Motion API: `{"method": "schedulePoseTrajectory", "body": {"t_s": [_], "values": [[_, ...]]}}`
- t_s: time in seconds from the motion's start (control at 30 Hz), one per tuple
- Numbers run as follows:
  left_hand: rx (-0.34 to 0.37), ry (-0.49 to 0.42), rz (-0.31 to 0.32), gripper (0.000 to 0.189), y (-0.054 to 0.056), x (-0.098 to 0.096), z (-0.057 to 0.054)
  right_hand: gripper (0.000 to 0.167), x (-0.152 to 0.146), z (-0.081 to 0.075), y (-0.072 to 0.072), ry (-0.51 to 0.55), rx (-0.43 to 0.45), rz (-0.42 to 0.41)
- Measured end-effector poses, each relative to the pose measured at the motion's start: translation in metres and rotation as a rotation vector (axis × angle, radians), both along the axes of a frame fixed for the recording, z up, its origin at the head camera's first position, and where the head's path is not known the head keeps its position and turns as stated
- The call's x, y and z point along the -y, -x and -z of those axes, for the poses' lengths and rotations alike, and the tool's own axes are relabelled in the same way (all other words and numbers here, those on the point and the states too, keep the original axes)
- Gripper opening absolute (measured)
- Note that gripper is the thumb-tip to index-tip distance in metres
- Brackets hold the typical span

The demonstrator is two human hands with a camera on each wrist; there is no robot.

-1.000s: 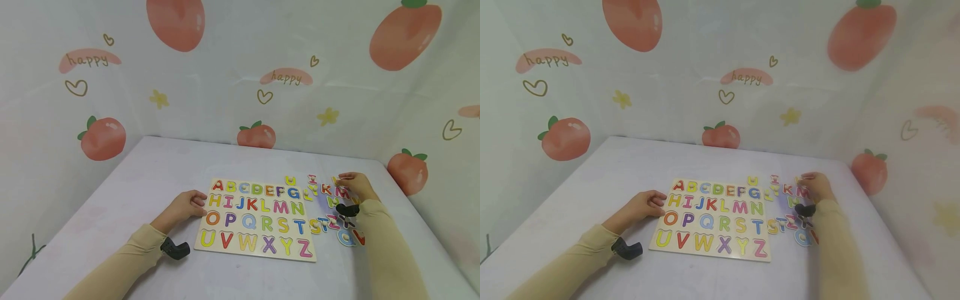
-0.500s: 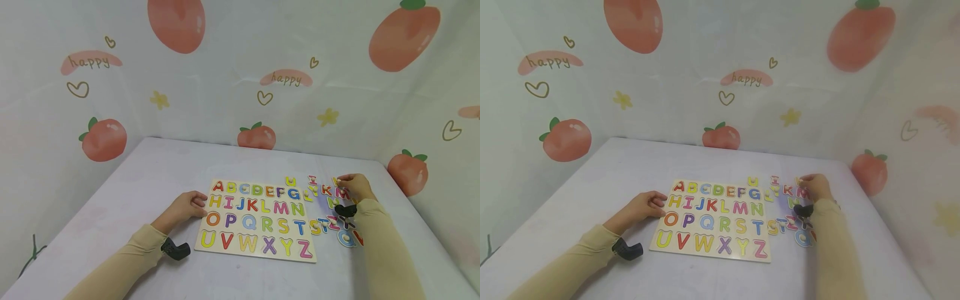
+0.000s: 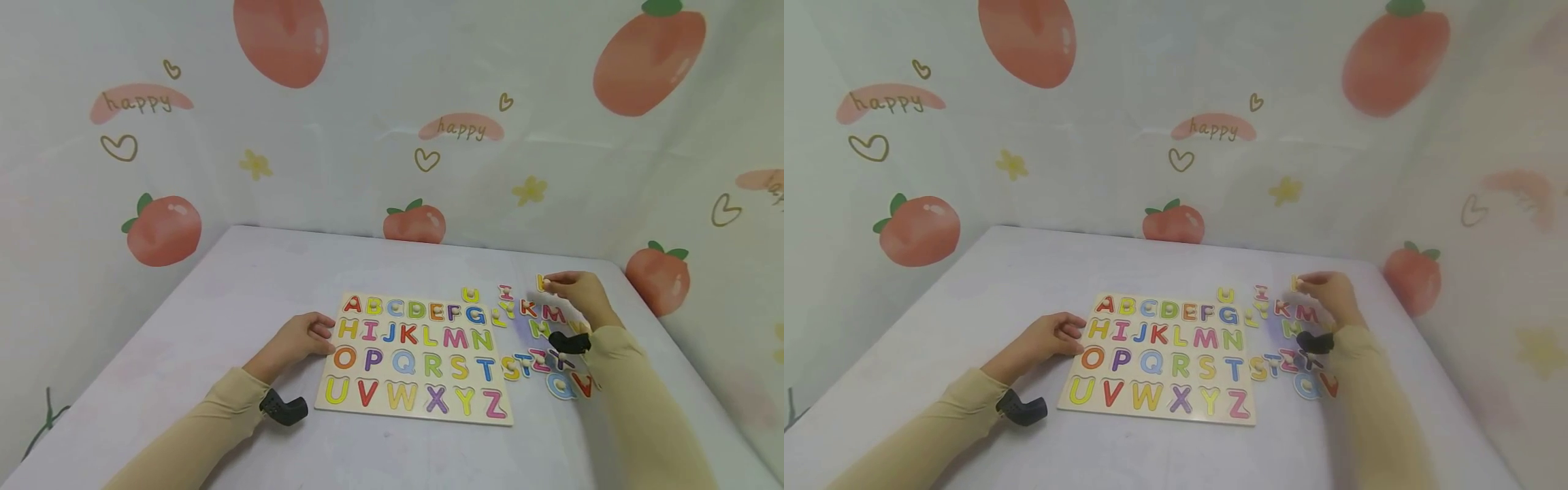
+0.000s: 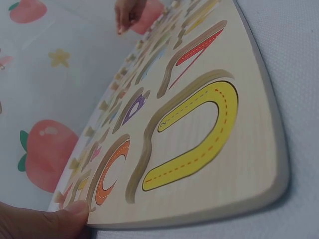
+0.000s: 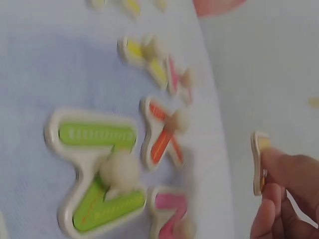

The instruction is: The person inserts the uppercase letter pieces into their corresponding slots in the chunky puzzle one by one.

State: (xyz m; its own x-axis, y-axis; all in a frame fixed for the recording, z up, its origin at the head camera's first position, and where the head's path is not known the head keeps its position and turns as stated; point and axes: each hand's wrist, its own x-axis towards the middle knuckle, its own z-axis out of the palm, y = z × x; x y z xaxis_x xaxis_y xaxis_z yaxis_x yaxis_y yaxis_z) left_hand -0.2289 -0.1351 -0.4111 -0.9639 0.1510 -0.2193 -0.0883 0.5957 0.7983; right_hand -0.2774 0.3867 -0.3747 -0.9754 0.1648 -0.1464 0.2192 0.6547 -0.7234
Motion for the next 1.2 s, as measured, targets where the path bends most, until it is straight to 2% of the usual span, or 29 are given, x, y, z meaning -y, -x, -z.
{"method": "schedulePoseTrajectory", "body": {"t_s": [0.23,0.43,0.73,1.0,1.2], "values": [[0.008,-0.007,-0.019,0.049,0.001,0.0,0.001,0.053,0.031,-0.01,-0.006,-0.015,-0.033,-0.099],[0.009,-0.006,-0.02,0.049,-0.001,0.0,0.0,0.048,0.071,-0.019,-0.011,-0.005,-0.037,-0.174],[-0.002,-0.011,-0.013,0.048,0.0,0.0,0.001,0.032,0.133,-0.022,-0.021,-0.013,-0.081,-0.277],[-0.001,-0.002,-0.013,0.048,0.0,-0.001,0.001,0.019,0.189,-0.018,-0.028,0.04,-0.086,-0.349],[0.008,0.005,-0.023,0.048,0.0,-0.001,0.001,0.015,0.228,-0.011,-0.027,0.067,-0.077,-0.375]]}}
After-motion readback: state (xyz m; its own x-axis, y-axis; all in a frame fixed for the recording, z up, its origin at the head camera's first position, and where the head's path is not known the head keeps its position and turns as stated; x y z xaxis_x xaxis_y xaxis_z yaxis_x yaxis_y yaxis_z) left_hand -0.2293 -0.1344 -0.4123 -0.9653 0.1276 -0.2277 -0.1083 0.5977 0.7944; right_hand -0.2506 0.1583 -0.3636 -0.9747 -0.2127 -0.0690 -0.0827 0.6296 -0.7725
